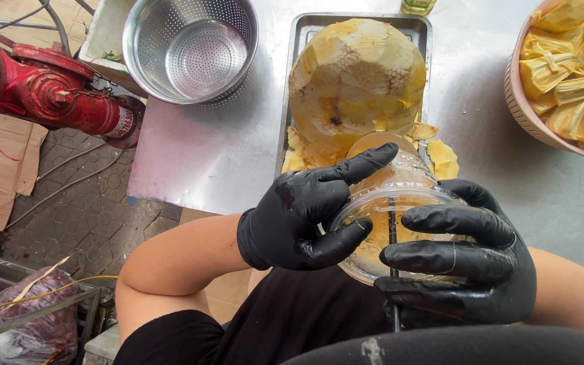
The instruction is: Peeling and extracting fruit segments from a jackfruit using a knife and gloved hands.
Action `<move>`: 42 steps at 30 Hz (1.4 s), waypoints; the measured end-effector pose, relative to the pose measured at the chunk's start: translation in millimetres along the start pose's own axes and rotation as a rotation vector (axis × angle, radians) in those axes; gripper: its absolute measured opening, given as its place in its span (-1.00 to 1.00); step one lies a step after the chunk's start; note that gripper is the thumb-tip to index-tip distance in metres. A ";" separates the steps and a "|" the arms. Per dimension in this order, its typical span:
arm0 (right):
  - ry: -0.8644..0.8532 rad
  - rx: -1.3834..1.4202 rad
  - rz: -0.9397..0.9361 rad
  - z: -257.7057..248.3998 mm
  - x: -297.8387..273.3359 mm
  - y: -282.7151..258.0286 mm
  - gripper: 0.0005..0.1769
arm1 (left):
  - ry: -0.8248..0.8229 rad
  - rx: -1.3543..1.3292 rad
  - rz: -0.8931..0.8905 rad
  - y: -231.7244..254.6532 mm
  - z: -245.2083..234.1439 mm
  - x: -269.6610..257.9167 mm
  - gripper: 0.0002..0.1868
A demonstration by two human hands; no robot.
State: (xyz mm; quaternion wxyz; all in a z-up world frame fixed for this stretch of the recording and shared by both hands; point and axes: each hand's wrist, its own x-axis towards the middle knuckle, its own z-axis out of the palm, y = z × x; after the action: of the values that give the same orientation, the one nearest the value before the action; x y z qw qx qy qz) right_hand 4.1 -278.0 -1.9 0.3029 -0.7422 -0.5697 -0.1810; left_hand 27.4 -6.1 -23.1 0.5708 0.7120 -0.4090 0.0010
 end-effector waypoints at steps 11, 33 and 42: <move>-0.001 -0.012 -0.010 0.3 3.0 -3.2 -0.62 | 0.010 0.019 0.028 2.3 -1.1 -2.0 -0.67; 0.114 0.002 -0.030 10.1 -0.2 -9.6 -0.74 | 0.005 0.025 0.056 10.9 0.8 -7.2 -0.74; 0.099 0.025 0.009 10.1 -1.2 -16.9 -0.74 | 0.005 -0.011 0.055 8.3 3.5 -10.4 -0.69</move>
State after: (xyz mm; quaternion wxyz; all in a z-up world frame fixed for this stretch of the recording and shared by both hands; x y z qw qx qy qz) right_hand -13.2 -269.5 -6.1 0.3408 -0.7309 -0.5531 -0.2090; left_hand 14.0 -3.1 -22.5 0.5754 0.6974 -0.4269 0.0163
